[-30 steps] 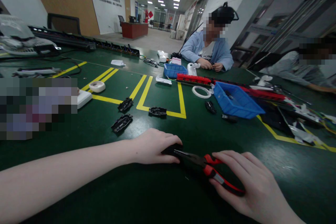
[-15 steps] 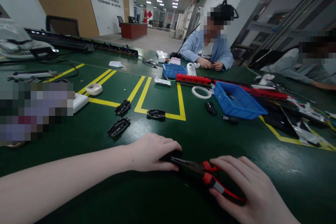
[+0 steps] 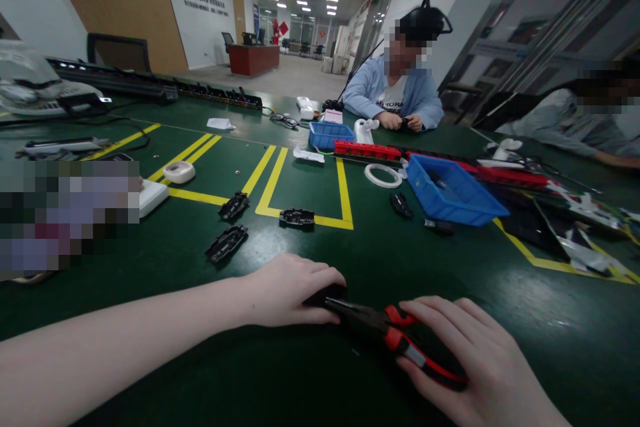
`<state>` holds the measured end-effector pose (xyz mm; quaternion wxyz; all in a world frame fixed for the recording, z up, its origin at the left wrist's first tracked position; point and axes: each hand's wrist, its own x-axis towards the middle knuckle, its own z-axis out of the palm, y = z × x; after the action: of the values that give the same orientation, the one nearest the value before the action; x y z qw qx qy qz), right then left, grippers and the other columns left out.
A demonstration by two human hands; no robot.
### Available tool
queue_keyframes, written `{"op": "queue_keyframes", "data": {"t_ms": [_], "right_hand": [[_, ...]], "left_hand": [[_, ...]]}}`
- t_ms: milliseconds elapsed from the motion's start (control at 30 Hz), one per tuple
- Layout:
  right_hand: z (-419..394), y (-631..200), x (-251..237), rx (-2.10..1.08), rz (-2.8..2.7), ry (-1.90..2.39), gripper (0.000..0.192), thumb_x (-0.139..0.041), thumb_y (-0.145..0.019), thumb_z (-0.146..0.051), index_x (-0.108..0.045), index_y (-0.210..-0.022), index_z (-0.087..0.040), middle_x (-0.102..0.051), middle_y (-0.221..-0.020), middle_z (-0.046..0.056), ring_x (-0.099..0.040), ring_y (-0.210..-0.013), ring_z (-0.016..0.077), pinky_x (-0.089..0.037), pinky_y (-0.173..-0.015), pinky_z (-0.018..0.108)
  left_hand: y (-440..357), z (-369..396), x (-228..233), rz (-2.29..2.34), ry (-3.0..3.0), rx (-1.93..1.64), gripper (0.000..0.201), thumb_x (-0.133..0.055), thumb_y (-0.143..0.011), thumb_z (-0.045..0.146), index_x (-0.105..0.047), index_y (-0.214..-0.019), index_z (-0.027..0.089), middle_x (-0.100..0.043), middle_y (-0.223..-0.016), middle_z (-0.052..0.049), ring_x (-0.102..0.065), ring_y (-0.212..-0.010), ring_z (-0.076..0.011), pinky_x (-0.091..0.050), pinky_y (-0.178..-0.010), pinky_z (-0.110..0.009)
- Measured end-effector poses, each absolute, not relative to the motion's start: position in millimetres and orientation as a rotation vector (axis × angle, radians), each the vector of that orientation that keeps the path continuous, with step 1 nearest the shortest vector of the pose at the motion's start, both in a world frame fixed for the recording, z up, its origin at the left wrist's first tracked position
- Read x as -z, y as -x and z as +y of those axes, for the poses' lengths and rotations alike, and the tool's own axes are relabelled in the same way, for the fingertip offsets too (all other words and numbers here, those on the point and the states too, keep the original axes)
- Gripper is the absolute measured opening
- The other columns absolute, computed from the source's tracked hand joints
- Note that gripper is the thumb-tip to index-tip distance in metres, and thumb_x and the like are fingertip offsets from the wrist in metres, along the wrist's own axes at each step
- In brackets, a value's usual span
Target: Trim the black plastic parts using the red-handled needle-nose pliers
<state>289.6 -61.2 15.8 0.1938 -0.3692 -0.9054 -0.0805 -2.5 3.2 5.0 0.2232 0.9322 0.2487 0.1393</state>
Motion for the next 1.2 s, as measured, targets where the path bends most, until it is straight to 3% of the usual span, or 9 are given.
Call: {"op": "queue_keyframes", "data": {"t_ms": [367, 933, 1200], "right_hand": [[-60.1, -290.9, -18.3, 0.218, -2.526, 1.067, 0.044, -0.065, -0.081, -0.036, -0.056, -0.12, -0.019, -0.07, -0.102, 0.01, -0.066, -0.08, 0.0199, -0.05, -0.066, 0.033], [-64.2, -290.7, -12.2, 0.078, -2.37, 1.177, 0.042, -0.061, -0.085, -0.039, -0.056, -0.125, -0.024, -0.067, -0.111, 0.01, -0.066, -0.097, 0.0238, -0.054, -0.081, 0.039], [-66.9, -288.2, -12.8, -0.013, -2.31, 1.216, 0.039, -0.061, -0.085, -0.04, -0.058, -0.122, -0.027, -0.068, -0.109, 0.007, -0.067, -0.095, 0.0231, -0.056, -0.08, 0.038]], "left_hand": [[1.7, 0.1, -15.6, 0.749, -2.503, -0.34, 0.034, -0.063, -0.092, 0.037, -0.052, -0.119, 0.02, -0.069, -0.107, -0.002, -0.068, -0.089, -0.0175, -0.051, -0.075, -0.028], [2.8, 4.9, -4.0, 0.701, -2.516, -0.369, 0.035, -0.062, -0.092, 0.041, -0.052, -0.119, 0.021, -0.068, -0.105, -0.001, -0.067, -0.086, -0.0162, -0.049, -0.068, -0.025], [3.1, 4.3, -3.5, 0.698, -2.51, -0.376, 0.034, -0.061, -0.092, 0.041, -0.052, -0.119, 0.022, -0.068, -0.103, 0.0, -0.067, -0.085, -0.0161, -0.048, -0.066, -0.025]]}}
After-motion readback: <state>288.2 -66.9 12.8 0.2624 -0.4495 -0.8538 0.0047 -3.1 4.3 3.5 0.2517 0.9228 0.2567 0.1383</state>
